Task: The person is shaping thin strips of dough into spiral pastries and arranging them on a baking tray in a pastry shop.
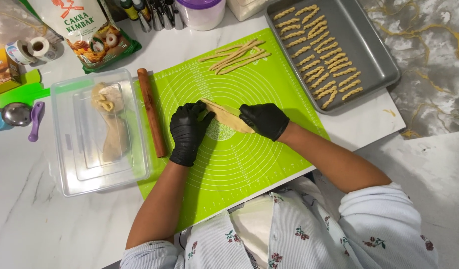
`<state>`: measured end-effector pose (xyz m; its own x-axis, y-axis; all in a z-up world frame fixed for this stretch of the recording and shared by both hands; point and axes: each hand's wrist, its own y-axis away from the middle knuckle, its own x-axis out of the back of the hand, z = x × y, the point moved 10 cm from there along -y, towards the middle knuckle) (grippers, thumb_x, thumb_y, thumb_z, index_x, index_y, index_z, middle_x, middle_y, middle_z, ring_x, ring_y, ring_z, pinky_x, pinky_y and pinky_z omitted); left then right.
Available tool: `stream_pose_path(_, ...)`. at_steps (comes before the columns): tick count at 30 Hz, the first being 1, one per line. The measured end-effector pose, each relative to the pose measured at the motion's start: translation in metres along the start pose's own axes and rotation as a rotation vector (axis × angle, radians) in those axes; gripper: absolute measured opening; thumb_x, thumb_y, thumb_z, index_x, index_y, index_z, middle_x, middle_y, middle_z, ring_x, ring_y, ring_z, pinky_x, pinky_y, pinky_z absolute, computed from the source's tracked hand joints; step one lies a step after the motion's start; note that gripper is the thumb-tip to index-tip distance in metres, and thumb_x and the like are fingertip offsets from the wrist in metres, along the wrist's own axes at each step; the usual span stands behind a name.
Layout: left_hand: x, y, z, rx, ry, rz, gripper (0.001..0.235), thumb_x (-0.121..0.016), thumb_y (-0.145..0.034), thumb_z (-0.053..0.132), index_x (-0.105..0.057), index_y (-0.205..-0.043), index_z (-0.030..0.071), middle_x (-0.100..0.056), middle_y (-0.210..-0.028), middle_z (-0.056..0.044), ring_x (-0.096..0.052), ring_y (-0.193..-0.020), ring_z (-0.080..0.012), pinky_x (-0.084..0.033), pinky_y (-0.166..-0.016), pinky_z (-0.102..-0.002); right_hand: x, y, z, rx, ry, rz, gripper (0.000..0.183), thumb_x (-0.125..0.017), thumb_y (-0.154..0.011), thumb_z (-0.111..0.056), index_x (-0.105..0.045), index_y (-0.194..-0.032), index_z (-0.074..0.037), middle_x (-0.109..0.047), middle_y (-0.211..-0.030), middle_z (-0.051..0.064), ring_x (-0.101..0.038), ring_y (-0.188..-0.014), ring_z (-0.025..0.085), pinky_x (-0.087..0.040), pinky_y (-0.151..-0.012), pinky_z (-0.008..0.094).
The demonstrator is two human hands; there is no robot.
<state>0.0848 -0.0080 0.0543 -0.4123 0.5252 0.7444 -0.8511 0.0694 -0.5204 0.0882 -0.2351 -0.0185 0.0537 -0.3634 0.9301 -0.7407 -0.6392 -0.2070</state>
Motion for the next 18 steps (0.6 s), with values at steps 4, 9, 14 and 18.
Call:
stream_pose_path(4,0.002,0.000,0.004,-0.014,-0.019,-0.002,0.030,-0.090,-0.078,0.040,-0.079,-0.098,0.021,-0.071,-0.084,-0.002,-0.070,-0.081,-0.0262,-0.055,-0.072,-0.038,0.036,-0.001,-0.014,-0.149,-0.370,-0.146,0.050,-0.060,-0.104,-0.030,-0.055,-0.148,-0.007,-0.073,-0.117,0.011,-0.068,-0.103,0.026,-0.050,-0.091,0.034)
stream_pose_path(9,0.002,-0.001,0.001,-0.005,0.009,-0.006,0.031,-0.091,-0.077,0.041,-0.080,-0.097,0.020,-0.071,-0.083,-0.002,-0.070,-0.079,-0.0262,-0.055,-0.071,-0.038,0.044,0.021,-0.012,-0.063,0.081,0.011,0.039,-0.065,-0.097,-0.029,-0.058,-0.135,-0.022,-0.072,-0.094,-0.008,-0.072,-0.089,0.017,-0.059,-0.079,0.033)
stream_pose_path(14,0.004,-0.002,0.000,0.006,0.012,0.012,0.030,-0.092,-0.077,0.041,-0.079,-0.096,0.021,-0.071,-0.082,-0.001,-0.070,-0.077,-0.0243,-0.056,-0.071,-0.036,0.048,0.040,-0.022,-0.048,0.255,0.213,0.027,-0.065,-0.101,-0.038,-0.065,-0.123,-0.023,-0.071,-0.084,-0.007,-0.072,-0.078,0.015,-0.058,-0.068,0.029)
stream_pose_path(18,0.006,-0.003,0.002,0.006,0.005,0.016,0.029,-0.090,-0.079,0.042,-0.080,-0.095,0.021,-0.071,-0.081,-0.001,-0.070,-0.077,-0.0240,-0.056,-0.072,-0.035,0.065,0.014,-0.047,0.006,0.244,0.276,0.020,-0.066,-0.099,-0.032,-0.067,-0.112,-0.017,-0.067,-0.074,0.001,-0.071,-0.070,0.022,-0.058,-0.063,0.035)
